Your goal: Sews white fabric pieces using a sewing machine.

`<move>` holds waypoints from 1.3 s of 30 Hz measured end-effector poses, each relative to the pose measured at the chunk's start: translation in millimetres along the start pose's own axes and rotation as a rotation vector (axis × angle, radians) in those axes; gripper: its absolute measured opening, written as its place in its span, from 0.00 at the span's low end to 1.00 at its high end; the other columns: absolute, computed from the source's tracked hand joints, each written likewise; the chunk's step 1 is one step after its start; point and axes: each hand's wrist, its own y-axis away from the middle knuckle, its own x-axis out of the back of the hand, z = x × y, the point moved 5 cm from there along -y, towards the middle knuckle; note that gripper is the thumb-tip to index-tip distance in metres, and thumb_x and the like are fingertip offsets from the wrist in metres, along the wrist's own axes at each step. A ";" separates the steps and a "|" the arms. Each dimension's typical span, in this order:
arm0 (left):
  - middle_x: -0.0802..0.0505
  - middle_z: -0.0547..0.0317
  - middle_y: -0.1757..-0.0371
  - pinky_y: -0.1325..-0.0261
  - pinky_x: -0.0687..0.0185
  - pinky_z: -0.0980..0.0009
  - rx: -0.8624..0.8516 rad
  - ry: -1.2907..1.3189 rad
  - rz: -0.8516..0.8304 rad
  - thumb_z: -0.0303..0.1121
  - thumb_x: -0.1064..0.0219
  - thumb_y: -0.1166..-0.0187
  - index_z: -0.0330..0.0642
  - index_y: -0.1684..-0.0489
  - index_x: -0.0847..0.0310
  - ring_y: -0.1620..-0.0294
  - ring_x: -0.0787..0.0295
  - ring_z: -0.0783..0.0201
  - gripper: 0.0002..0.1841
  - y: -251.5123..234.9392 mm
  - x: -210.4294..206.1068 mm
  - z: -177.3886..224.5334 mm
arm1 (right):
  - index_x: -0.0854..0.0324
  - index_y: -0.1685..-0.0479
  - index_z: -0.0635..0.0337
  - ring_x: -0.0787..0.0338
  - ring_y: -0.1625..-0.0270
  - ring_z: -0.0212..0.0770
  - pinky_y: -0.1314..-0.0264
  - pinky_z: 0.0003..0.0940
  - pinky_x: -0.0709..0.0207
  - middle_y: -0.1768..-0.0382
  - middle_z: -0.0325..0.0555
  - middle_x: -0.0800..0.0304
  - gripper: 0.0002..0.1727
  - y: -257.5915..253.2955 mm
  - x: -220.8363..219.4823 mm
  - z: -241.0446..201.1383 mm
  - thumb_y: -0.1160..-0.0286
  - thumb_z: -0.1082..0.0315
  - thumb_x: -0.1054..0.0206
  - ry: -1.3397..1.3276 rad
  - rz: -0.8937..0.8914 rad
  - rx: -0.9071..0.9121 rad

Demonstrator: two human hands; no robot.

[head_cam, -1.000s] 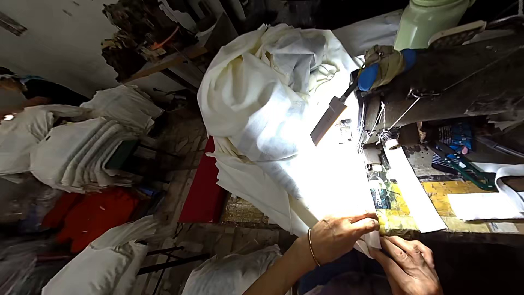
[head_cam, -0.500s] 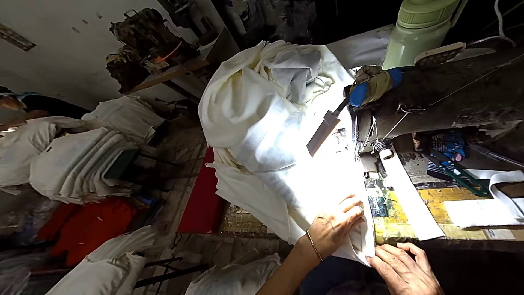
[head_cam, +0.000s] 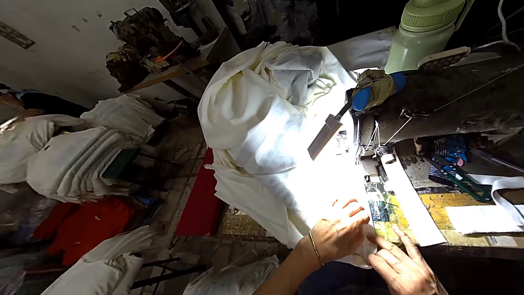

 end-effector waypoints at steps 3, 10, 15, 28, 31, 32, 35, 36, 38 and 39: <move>0.07 0.56 0.53 0.38 0.20 0.58 -0.001 -0.059 0.033 0.30 0.40 0.24 0.39 0.54 0.10 0.41 0.13 0.56 0.12 -23.1 4.8 1.5 | 0.14 0.67 0.61 0.07 0.38 0.54 0.19 0.69 0.37 0.69 0.49 0.07 0.09 -5.6 1.5 -1.2 0.27 0.82 0.38 0.050 -0.019 0.025; 0.09 0.55 0.32 0.20 0.31 0.54 -0.016 -0.142 -0.063 0.38 0.35 0.20 0.42 0.41 0.10 0.23 0.20 0.54 0.16 -18.0 4.6 -35.6 | 0.10 0.61 0.61 0.07 0.36 0.57 0.24 0.76 0.37 0.57 0.51 0.03 0.09 -8.4 6.6 -9.3 0.23 0.78 0.37 0.037 -0.135 -0.011; 0.13 0.60 0.24 0.15 0.38 0.55 -0.095 -0.060 -0.124 0.30 0.43 0.18 0.49 0.28 0.15 0.18 0.25 0.56 0.21 1.6 3.4 -38.5 | 0.10 0.57 0.63 0.07 0.38 0.61 0.27 0.77 0.35 0.56 0.53 0.03 0.09 -16.8 8.1 -25.8 0.24 0.77 0.37 0.052 -0.197 -0.060; 0.14 0.52 0.25 0.15 0.37 0.57 -0.115 0.154 -0.121 0.23 0.40 0.25 0.46 0.28 0.16 0.20 0.24 0.51 0.25 -8.7 0.8 -58.6 | 0.10 0.51 0.67 0.09 0.39 0.67 0.26 0.79 0.39 0.52 0.61 0.05 0.11 -32.3 8.8 -15.4 0.22 0.77 0.38 -0.002 -0.332 -0.142; 0.12 0.56 0.27 0.21 0.34 0.53 -0.113 0.077 -0.059 0.27 0.40 0.26 0.49 0.31 0.13 0.21 0.23 0.53 0.24 -18.4 2.9 -67.6 | 0.11 0.49 0.68 0.09 0.40 0.70 0.25 0.79 0.39 0.50 0.65 0.06 0.12 -40.8 9.6 -4.8 0.21 0.76 0.40 0.002 -0.315 -0.164; 0.12 0.55 0.27 0.21 0.33 0.53 -0.112 0.072 -0.049 0.28 0.40 0.26 0.49 0.32 0.12 0.22 0.23 0.53 0.23 -21.9 3.7 -71.2 | 0.11 0.49 0.68 0.09 0.40 0.70 0.25 0.80 0.39 0.50 0.65 0.07 0.13 -44.1 9.1 -0.4 0.21 0.76 0.41 -0.001 -0.304 -0.174; 0.17 0.46 0.22 0.22 0.27 0.60 -0.056 0.120 -0.126 0.28 0.40 0.23 0.46 0.26 0.17 0.22 0.21 0.54 0.24 -28.7 0.4 -87.3 | 0.10 0.50 0.69 0.10 0.38 0.69 0.27 0.79 0.36 0.50 0.64 0.06 0.13 -54.5 8.8 12.3 0.22 0.78 0.40 -0.026 -0.258 -0.188; 0.18 0.45 0.22 0.23 0.26 0.62 -0.030 0.140 -0.153 0.27 0.40 0.22 0.45 0.24 0.19 0.23 0.20 0.54 0.25 -30.9 0.3 -92.6 | 0.10 0.50 0.69 0.11 0.36 0.69 0.26 0.79 0.37 0.49 0.64 0.06 0.13 -57.7 8.2 15.9 0.23 0.78 0.40 -0.022 -0.240 -0.186; 0.14 0.47 0.29 0.28 0.23 0.66 0.011 0.175 -0.168 0.27 0.41 0.19 0.43 0.24 0.20 0.31 0.16 0.59 0.23 -34.7 4.1 -102.8 | 0.09 0.52 0.68 0.11 0.35 0.68 0.25 0.78 0.38 0.48 0.63 0.05 0.12 -62.7 5.1 23.9 0.25 0.78 0.38 0.009 -0.196 -0.174; 0.10 0.50 0.36 0.32 0.21 0.67 0.015 0.165 -0.131 0.28 0.41 0.19 0.41 0.29 0.17 0.37 0.13 0.61 0.20 -37.7 9.8 -105.2 | 0.09 0.53 0.67 0.11 0.35 0.68 0.24 0.78 0.38 0.48 0.62 0.05 0.12 -64.7 3.2 27.7 0.25 0.77 0.38 0.031 -0.169 -0.163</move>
